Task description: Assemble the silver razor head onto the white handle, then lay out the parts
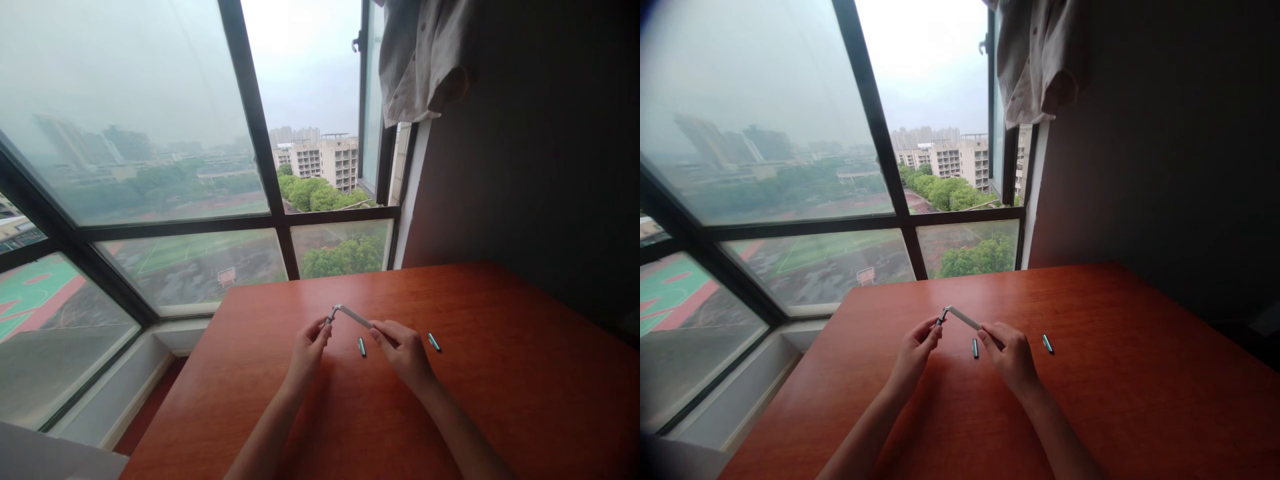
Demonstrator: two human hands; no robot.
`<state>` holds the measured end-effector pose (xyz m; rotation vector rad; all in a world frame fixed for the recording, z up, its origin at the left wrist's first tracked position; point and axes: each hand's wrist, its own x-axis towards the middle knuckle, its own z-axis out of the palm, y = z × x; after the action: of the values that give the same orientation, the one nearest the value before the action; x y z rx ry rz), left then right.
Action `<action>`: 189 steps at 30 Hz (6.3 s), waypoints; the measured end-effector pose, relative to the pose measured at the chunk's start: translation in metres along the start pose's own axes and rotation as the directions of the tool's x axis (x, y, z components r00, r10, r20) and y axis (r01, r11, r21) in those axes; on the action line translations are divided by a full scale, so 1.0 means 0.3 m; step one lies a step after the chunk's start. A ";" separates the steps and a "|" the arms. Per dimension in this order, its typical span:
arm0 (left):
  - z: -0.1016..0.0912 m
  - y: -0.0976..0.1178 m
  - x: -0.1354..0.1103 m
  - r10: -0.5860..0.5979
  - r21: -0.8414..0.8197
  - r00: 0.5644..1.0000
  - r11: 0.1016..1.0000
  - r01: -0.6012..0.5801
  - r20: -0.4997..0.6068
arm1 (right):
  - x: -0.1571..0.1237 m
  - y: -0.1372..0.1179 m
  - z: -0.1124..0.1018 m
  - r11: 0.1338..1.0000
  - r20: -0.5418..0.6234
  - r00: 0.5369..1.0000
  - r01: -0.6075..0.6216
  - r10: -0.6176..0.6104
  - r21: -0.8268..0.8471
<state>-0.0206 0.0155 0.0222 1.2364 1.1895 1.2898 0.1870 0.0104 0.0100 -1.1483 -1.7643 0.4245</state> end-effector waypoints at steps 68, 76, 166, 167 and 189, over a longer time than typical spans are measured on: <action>0.007 0.020 -0.020 0.090 0.038 0.995 0.995 -0.091 0.039 | 0.004 0.003 -0.018 0.971 0.087 0.978 -0.199 0.189 0.132; 0.005 0.005 -0.015 0.144 0.115 0.989 0.983 -0.141 -0.017 | 0.002 0.018 -0.008 0.885 0.199 0.933 -0.351 0.301 0.306; -0.012 0.013 -0.021 0.318 0.340 0.939 0.905 -0.257 -0.135 | -0.003 -0.011 0.006 0.935 0.208 0.945 -0.292 0.251 0.201; -0.016 0.010 -0.018 0.302 0.329 0.942 0.913 -0.241 -0.149 | -0.002 -0.015 0.004 0.939 0.211 0.947 -0.283 0.242 0.193; 0.005 -0.012 -0.011 0.067 0.050 0.993 0.997 -0.062 -0.098 | 0.022 0.123 -0.132 0.739 0.021 0.856 -0.433 0.517 -0.515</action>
<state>-0.0189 0.0127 0.0184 1.2657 1.2656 1.3923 0.2390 0.0266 0.0068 -2.0154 -1.7533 0.3802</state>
